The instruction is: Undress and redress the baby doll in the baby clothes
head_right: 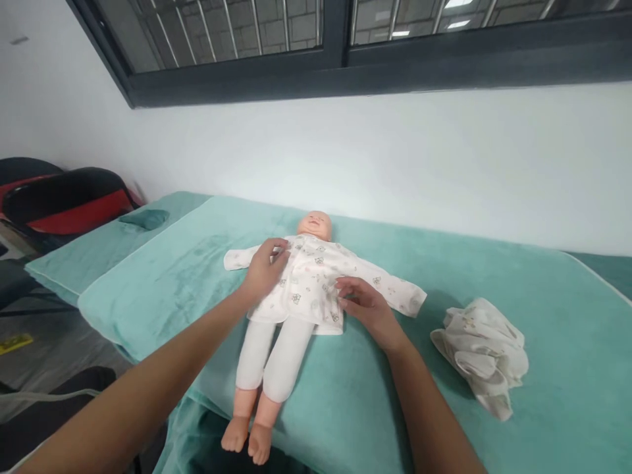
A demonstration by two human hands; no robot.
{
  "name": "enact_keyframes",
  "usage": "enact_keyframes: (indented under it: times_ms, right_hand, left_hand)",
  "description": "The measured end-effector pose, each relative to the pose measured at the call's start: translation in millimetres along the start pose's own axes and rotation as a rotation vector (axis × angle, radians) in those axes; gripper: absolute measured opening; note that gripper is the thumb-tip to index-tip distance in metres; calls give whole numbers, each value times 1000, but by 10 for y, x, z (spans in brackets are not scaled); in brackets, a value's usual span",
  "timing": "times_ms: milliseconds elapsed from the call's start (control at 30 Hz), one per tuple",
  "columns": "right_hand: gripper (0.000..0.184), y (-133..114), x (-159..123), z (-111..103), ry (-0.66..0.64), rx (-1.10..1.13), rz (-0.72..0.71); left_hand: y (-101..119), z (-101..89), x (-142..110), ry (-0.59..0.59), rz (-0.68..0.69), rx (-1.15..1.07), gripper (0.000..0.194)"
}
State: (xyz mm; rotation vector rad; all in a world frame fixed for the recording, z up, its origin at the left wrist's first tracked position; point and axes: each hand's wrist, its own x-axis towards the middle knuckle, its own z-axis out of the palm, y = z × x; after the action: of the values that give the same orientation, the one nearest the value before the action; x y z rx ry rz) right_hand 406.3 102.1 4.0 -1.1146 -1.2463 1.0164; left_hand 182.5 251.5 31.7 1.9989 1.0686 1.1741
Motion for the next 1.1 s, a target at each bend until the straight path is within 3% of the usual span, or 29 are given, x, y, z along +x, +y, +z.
enact_keyframes:
  times_ms: [133,233,333,500,567,867,1100]
  right_hand:
    - [27,36,-10,112,80,-275,-52]
    - [42,28,-83,260,39,-504,-90]
    - [55,2,-198,415,0,-618,-90]
    - [17,-17,-378,564,-22,-704,-80]
    - [9,-2,-419,586,10,-744,-110]
    - [10,-3,-553,865,123,-844,-327]
    - [13,-34,-594,1011,133,-842,-330]
  left_hand:
    - [-152,-48,-320,-19,-95,-166,32]
    - [-249,-100,-429,-60,-253,-298,36]
    - [-302,-131,-439,-47,-313,-369,35]
    - [-357,-132,-394,38,-321,-424,26]
    - [-384,-128,-388,51,-326,-440,23]
    - [-438,-122,-389,108,-348,-481,18]
    - [-472,-117,-382,116,-359,-463,16]
